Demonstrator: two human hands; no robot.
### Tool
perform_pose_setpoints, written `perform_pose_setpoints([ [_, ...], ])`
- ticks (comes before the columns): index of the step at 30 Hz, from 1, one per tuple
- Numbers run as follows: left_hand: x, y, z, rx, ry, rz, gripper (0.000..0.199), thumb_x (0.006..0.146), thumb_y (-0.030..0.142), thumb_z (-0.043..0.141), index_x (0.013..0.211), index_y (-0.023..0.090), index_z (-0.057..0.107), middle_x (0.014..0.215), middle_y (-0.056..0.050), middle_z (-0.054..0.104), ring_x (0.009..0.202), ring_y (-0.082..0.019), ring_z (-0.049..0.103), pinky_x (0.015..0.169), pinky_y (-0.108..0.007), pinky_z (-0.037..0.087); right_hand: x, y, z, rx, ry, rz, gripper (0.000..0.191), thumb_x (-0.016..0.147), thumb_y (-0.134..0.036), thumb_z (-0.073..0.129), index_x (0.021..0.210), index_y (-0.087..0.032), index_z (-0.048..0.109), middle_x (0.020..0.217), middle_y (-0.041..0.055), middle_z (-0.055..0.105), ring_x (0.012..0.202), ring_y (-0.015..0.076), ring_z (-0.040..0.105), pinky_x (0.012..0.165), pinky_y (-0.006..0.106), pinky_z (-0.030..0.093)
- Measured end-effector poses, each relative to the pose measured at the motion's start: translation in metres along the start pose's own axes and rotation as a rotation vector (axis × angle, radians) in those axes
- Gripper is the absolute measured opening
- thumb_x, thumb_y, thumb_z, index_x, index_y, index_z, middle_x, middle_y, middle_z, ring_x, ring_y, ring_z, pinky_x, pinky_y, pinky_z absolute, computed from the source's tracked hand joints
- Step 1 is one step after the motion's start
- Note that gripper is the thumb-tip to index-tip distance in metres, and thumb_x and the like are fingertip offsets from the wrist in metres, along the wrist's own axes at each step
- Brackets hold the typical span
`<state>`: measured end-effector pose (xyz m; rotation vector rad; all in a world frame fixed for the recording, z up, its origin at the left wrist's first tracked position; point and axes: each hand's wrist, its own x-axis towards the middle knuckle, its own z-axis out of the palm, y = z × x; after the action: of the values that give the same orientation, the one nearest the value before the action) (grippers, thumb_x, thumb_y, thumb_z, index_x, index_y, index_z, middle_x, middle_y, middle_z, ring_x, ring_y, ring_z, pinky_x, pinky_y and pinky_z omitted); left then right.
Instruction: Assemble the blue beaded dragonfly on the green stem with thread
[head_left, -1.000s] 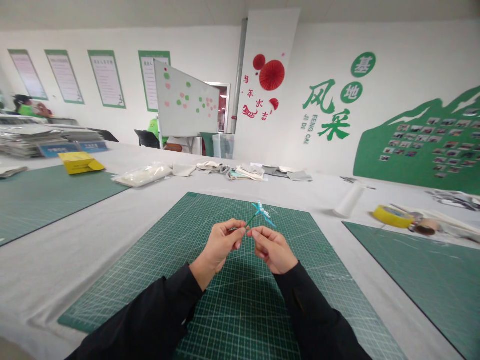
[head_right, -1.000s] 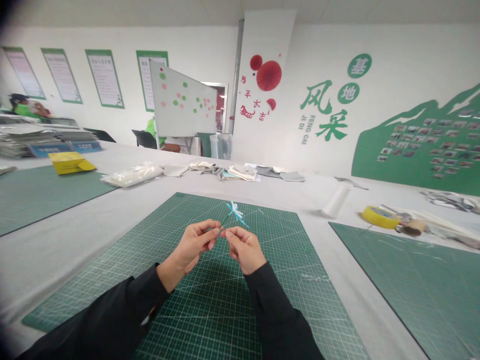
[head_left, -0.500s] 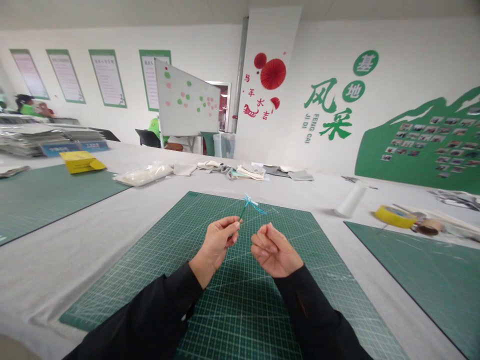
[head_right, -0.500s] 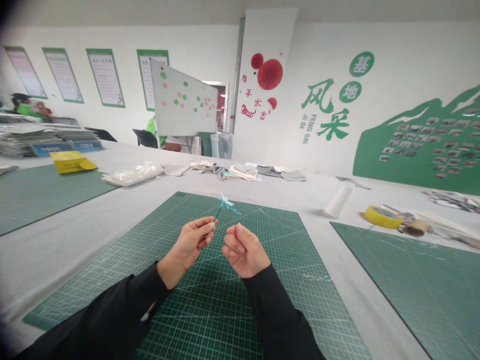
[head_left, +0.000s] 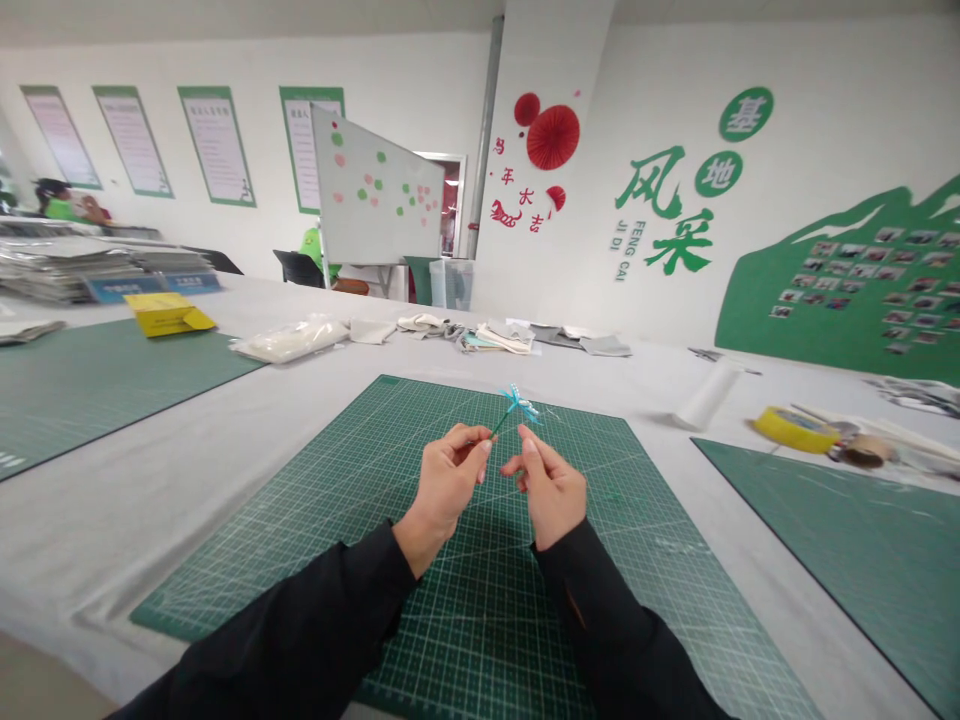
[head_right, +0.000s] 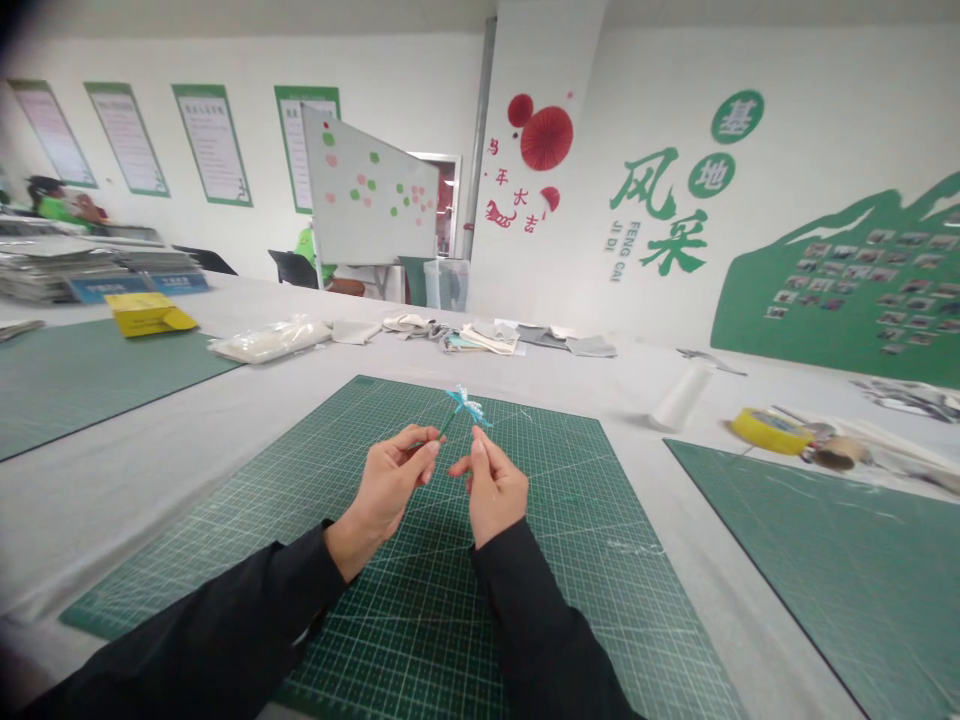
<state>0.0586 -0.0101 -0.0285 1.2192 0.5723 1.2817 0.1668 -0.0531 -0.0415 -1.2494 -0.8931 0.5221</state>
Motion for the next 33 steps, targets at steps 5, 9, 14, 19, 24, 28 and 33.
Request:
perform_pose_setpoints([
  [5, 0.004, 0.001, -0.004, -0.057, 0.054, -0.073, 0.017, 0.069, 0.023, 0.069, 0.080, 0.012, 0.065, 0.058, 0.004, 0.050, 0.043, -0.003, 0.039, 0.043, -0.018, 0.028, 0.004, -0.001, -0.008, -0.454, -0.197, -0.234, 0.030, 0.087, -0.039, 0.045, 0.078, -0.019, 0.065, 0.057, 0.0002, 0.065, 0.048, 0.0127, 0.049, 0.055, 0.027, 0.038],
  [9, 0.009, 0.002, -0.007, -0.134, 0.070, -0.151, 0.018, 0.064, 0.022, 0.070, 0.077, 0.010, 0.064, 0.049, 0.005, 0.047, 0.042, -0.003, 0.035, 0.041, -0.018, 0.021, 0.005, -0.005, -0.011, -0.474, -0.183, -0.281, 0.030, 0.089, -0.038, 0.043, 0.067, -0.020, 0.056, 0.056, -0.0012, 0.059, 0.051, 0.0119, 0.049, 0.057, 0.025, 0.037],
  [14, 0.010, 0.000, -0.007, -0.136, 0.062, -0.171, 0.021, 0.064, 0.024, 0.071, 0.078, 0.010, 0.064, 0.049, 0.004, 0.047, 0.042, -0.004, 0.036, 0.041, -0.018, 0.020, 0.003, -0.008, -0.013, -0.546, -0.001, -0.457, 0.029, 0.088, -0.037, 0.047, 0.066, -0.020, 0.053, 0.057, -0.0018, 0.053, 0.054, 0.0114, 0.048, 0.058, 0.025, 0.037],
  [19, 0.009, -0.002, -0.007, -0.140, 0.037, -0.165, 0.021, 0.066, 0.024, 0.070, 0.080, 0.011, 0.064, 0.047, 0.005, 0.046, 0.043, -0.004, 0.037, 0.042, -0.018, 0.022, 0.000, -0.012, -0.011, -0.589, 0.052, -0.656, 0.026, 0.085, -0.029, 0.054, 0.061, -0.020, 0.050, 0.056, -0.0025, 0.048, 0.055, 0.0111, 0.044, 0.057, 0.025, 0.036],
  [24, 0.009, 0.002, -0.007, -0.185, 0.026, -0.204, 0.021, 0.064, 0.023, 0.071, 0.080, 0.010, 0.064, 0.051, 0.004, 0.048, 0.043, -0.003, 0.037, 0.043, -0.018, 0.024, -0.003, -0.015, -0.009, -0.624, 0.018, -0.756, 0.027, 0.085, -0.022, 0.053, 0.059, -0.020, 0.046, 0.054, -0.0033, 0.044, 0.055, 0.0115, 0.041, 0.057, 0.025, 0.035],
  [28, 0.007, 0.006, -0.005, -0.182, 0.006, -0.213, 0.021, 0.063, 0.021, 0.071, 0.080, 0.010, 0.064, 0.051, 0.004, 0.049, 0.044, -0.003, 0.038, 0.046, -0.019, 0.028, -0.004, -0.017, -0.010, -0.605, 0.025, -0.775, 0.027, 0.084, -0.020, 0.052, 0.059, -0.021, 0.043, 0.054, -0.0038, 0.042, 0.055, 0.0114, 0.040, 0.056, 0.026, 0.034],
  [33, 0.005, 0.008, -0.003, -0.159, -0.001, -0.196, 0.021, 0.065, 0.023, 0.070, 0.080, 0.010, 0.064, 0.050, 0.004, 0.049, 0.044, -0.004, 0.039, 0.047, -0.018, 0.029, -0.005, -0.018, -0.010, -0.565, 0.053, -0.759, 0.027, 0.084, -0.020, 0.051, 0.059, -0.021, 0.040, 0.055, -0.0038, 0.040, 0.055, 0.0115, 0.039, 0.055, 0.027, 0.033],
])
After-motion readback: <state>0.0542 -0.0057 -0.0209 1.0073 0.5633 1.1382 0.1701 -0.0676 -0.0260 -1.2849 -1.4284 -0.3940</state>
